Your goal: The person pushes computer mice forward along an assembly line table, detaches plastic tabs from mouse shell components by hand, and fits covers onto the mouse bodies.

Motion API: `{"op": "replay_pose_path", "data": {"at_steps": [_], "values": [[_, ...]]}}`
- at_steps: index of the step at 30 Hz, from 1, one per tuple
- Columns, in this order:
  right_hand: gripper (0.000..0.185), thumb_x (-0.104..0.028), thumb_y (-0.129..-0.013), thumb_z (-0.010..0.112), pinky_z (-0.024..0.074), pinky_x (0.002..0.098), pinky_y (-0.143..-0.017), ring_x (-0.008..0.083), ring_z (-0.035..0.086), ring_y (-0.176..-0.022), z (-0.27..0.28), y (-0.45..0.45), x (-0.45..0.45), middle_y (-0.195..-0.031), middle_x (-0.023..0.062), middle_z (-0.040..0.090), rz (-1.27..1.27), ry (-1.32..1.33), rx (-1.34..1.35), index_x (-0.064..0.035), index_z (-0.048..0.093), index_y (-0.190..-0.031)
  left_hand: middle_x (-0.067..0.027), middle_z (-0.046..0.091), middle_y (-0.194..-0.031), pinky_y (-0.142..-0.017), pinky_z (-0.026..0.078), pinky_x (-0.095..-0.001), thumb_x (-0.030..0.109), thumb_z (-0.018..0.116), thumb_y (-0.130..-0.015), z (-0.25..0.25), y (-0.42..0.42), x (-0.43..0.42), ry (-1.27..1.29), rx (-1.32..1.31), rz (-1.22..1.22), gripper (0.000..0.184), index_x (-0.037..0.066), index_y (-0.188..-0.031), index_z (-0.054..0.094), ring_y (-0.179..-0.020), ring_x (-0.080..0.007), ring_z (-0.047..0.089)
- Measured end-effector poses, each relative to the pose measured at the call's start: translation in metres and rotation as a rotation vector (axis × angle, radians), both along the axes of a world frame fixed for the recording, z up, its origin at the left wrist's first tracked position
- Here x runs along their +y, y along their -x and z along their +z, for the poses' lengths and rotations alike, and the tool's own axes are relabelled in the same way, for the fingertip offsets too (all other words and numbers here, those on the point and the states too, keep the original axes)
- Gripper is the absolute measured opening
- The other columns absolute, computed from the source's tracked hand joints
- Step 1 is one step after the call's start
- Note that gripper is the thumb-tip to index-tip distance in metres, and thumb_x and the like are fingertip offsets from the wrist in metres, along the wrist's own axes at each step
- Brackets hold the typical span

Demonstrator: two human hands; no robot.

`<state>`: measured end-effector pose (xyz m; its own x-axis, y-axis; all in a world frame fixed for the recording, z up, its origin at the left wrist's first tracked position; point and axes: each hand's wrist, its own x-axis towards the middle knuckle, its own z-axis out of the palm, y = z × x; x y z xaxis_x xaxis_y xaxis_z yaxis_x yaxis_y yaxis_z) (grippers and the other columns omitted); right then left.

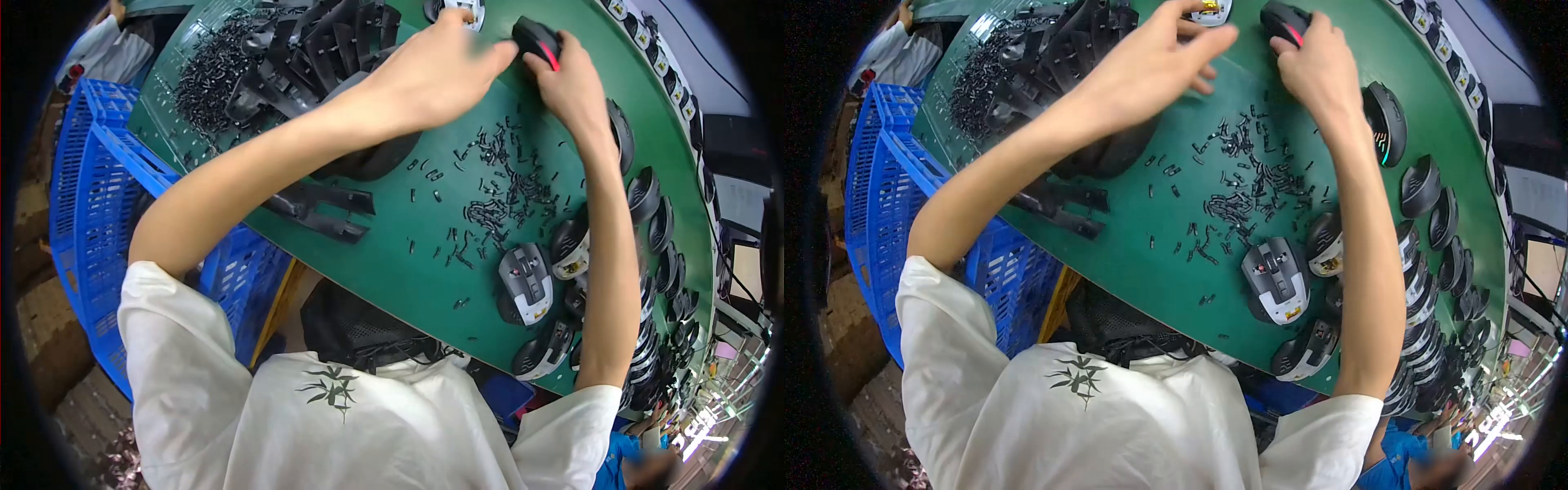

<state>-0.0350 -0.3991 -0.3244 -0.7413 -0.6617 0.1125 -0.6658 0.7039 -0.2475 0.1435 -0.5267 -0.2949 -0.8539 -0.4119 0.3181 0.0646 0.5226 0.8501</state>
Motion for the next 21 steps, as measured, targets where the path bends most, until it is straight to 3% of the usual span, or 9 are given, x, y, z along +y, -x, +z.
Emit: {"op": "replay_pose_path", "data": {"at_steps": [4,7,10,14,21], "values": [[0.061,-0.027,-0.092,0.073,0.056,0.0397,-0.09,0.0318,0.068,-0.111,0.071,-0.067,0.017,-0.129,0.0246,0.065,0.048,0.223,-0.276,-0.0012,0.054,-0.144,-0.0219,0.067,-0.107,-0.079,0.06,-0.0441,0.009,0.066,-0.094,0.023,-0.004,-0.003,-0.908,-0.087,-0.269,0.033,-0.006,-0.123,0.058,-0.093,-0.0307,0.07],[0.065,-0.027,-0.09,0.076,0.0566,0.0388,-0.086,0.0303,0.067,-0.107,0.061,-0.089,0.029,-0.127,0.0233,0.064,0.227,0.337,-0.107,-0.0052,0.053,-0.147,-0.0232,0.066,-0.109,-0.08,0.06,-0.0454,0.009,0.067,-0.093,0.03,-0.012,-0.001,-1.243,-0.102,-0.42,0.036,-0.006,-0.124,0.057,-0.095,-0.0313,0.07],[0.07,-0.027,-0.088,0.079,0.0572,0.0379,-0.083,0.0288,0.067,-0.104,0.058,-0.1,0.043,-0.125,0.022,0.064,0.405,0.451,0.119,-0.0093,0.052,-0.149,-0.0228,0.066,-0.111,-0.081,0.061,-0.046,0.01,0.069,-0.093,0.029,-0.012,0.005,-1.266,-0.105,-0.441,0.038,-0.005,-0.125,0.057,-0.097,-0.031,0.07],[0.079,-0.026,-0.086,0.081,0.0574,0.0378,-0.081,0.029,0.067,-0.097,0.073,-0.111,0.058,-0.119,0.0176,0.062,0.235,0.152,0.098,-0.0126,0.046,-0.155,-0.0143,0.068,-0.114,-0.085,0.061,-0.0443,0.018,0.07,-0.097,0.028,-0.017,0.014,-1.209,-0.153,-0.419,0.036,0.001,-0.128,0.061,-0.1,-0.0263,0.07],[0.085,-0.028,-0.087,0.08,0.0563,0.0378,-0.084,0.0284,0.064,-0.091,0.072,-0.116,0.06,-0.115,0.0168,0.058,0.217,0.161,0.116,-0.0132,0.038,-0.16,-0.0175,0.067,-0.115,-0.086,0.06,-0.0425,0.012,0.075,-0.091,0.029,-0.016,0.011,-1.2,-0.121,-0.454,0.044,-0.002,-0.128,0.056,-0.105,-0.0282,0.068]]}}
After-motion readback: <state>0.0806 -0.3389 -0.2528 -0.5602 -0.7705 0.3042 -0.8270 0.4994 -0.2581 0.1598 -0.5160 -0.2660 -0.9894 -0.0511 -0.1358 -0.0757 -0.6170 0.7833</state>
